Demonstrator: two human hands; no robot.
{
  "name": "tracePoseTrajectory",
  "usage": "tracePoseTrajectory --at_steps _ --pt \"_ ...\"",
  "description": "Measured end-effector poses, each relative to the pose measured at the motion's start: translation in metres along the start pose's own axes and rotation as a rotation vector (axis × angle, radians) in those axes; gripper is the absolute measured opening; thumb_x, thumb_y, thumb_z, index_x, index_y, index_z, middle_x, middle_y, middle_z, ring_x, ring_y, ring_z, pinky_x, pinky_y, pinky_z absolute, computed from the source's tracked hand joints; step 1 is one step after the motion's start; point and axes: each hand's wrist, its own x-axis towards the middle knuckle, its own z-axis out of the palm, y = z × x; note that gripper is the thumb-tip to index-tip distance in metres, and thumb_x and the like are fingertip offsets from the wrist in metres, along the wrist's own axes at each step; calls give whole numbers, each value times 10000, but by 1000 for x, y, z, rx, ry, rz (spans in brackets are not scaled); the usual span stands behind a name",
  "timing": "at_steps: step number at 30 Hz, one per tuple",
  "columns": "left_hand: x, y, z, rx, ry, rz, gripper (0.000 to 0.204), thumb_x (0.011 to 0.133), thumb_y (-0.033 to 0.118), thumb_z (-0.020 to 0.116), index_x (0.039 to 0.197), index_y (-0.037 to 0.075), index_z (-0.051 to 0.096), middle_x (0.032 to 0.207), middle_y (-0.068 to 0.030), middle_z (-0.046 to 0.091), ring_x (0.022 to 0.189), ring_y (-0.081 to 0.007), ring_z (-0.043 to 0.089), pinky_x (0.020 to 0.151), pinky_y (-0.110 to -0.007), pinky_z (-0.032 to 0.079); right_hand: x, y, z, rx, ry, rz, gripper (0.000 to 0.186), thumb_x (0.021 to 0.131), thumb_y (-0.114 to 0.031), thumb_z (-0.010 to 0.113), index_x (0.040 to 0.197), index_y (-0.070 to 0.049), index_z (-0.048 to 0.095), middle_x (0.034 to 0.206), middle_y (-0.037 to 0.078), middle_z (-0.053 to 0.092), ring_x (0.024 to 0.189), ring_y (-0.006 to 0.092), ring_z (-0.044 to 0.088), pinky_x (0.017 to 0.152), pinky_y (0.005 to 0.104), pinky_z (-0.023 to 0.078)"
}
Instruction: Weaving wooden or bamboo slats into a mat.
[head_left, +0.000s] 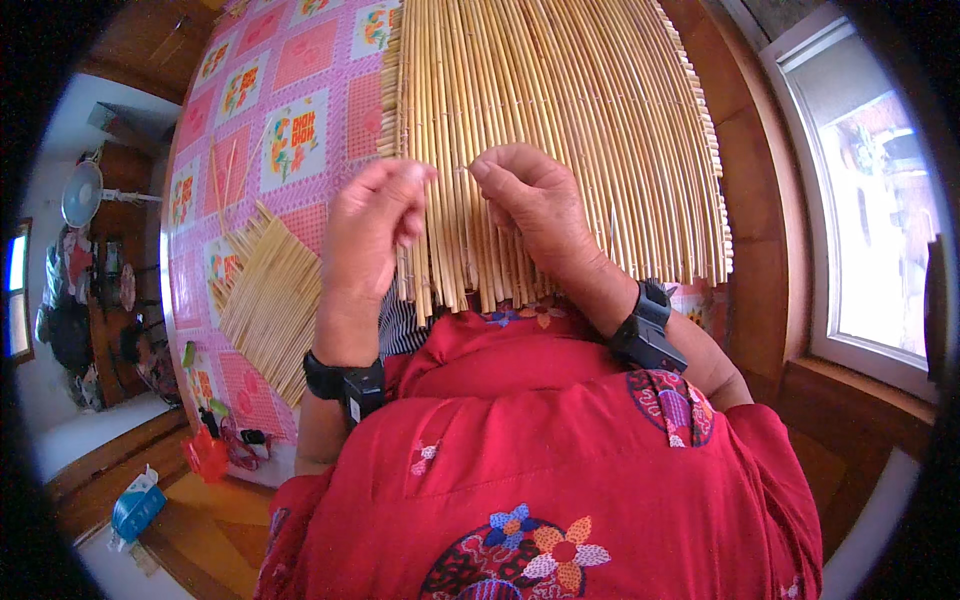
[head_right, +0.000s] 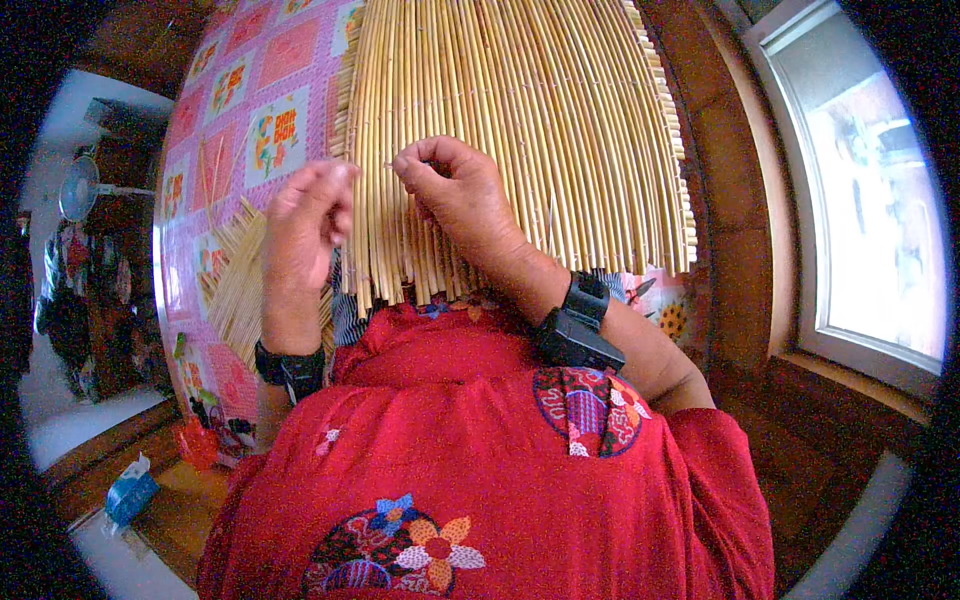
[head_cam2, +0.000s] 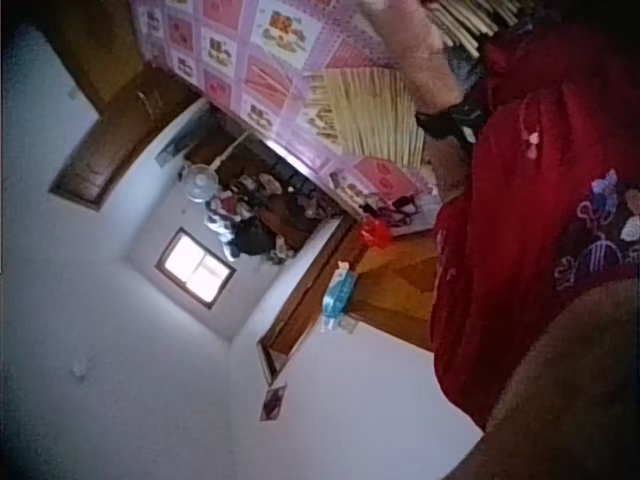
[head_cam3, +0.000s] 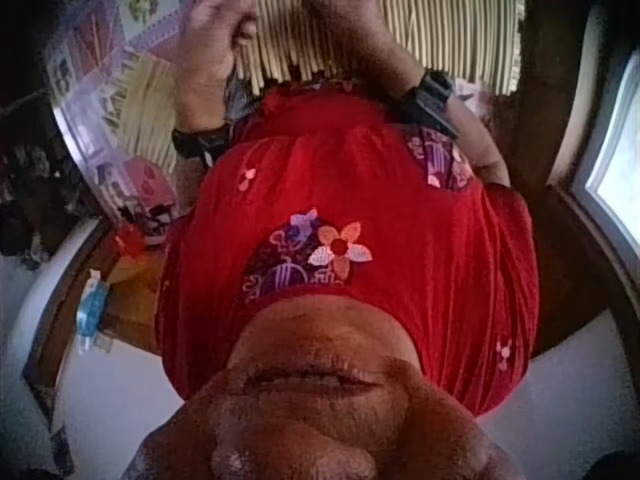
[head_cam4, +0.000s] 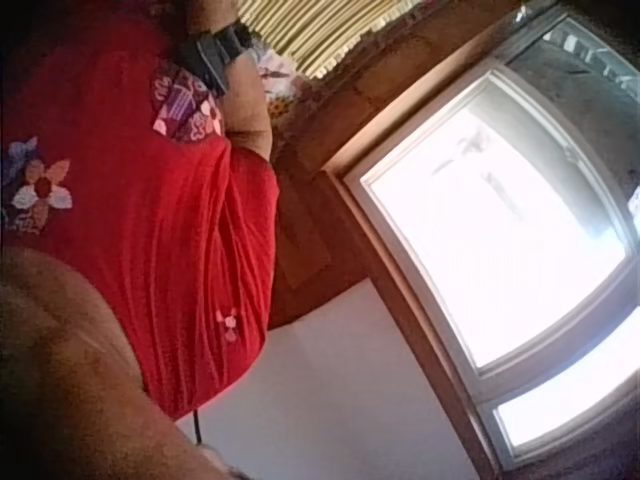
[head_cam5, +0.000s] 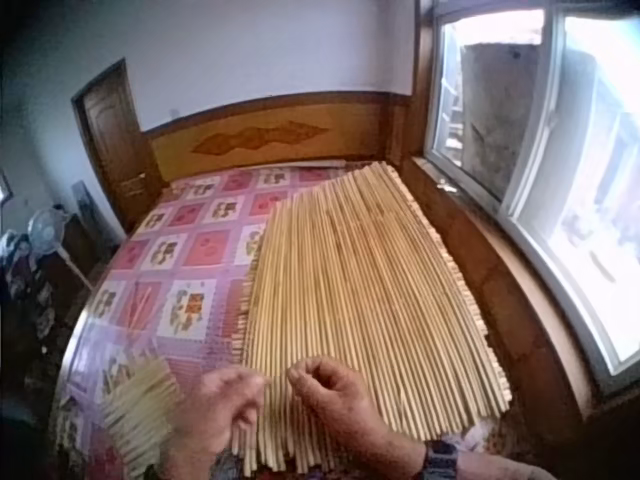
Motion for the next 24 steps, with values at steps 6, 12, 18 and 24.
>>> tracePoseTrajectory --at_steps 6,12,18,24 --pt "-2 -11 23 -178 -39 -90 260 853 241 579 948 -1 579 756 -17 574 538 -55 502 417 -176 365 -4 3 1 -124 -56 -76 185 834 -148 604 907 21 590 781 45 613 709 90 550 636 227 459" --pt "7 -20 23 -355 2 -35 212 827 181 613 944 8 578 809 -26 587 572 -54 492 449 -176 364 -3 5 0 -238 -53 -93 173 826 -139 613 894 20 609 785 37 614 733 89 555 654 228 460" --pt "7 -25 24 -500 9 46 132 836 131 568 916 26 562 825 -38 594 586 -68 499 462 -191 378 -1 9 -3 -81 -35 -43 195 810 -139 629 927 14 599 868 54 594 767 114 559 657 242 471" --pt "3 -23 29 -360 61 66 122 856 149 514 872 32 545 708 -31 567 527 -86 489 470 -210 399 -1 10 -8 -152 -96 -284 347 769 -145 671 1057 20 571 1158 132 476 1104 219 473 824 307 480"
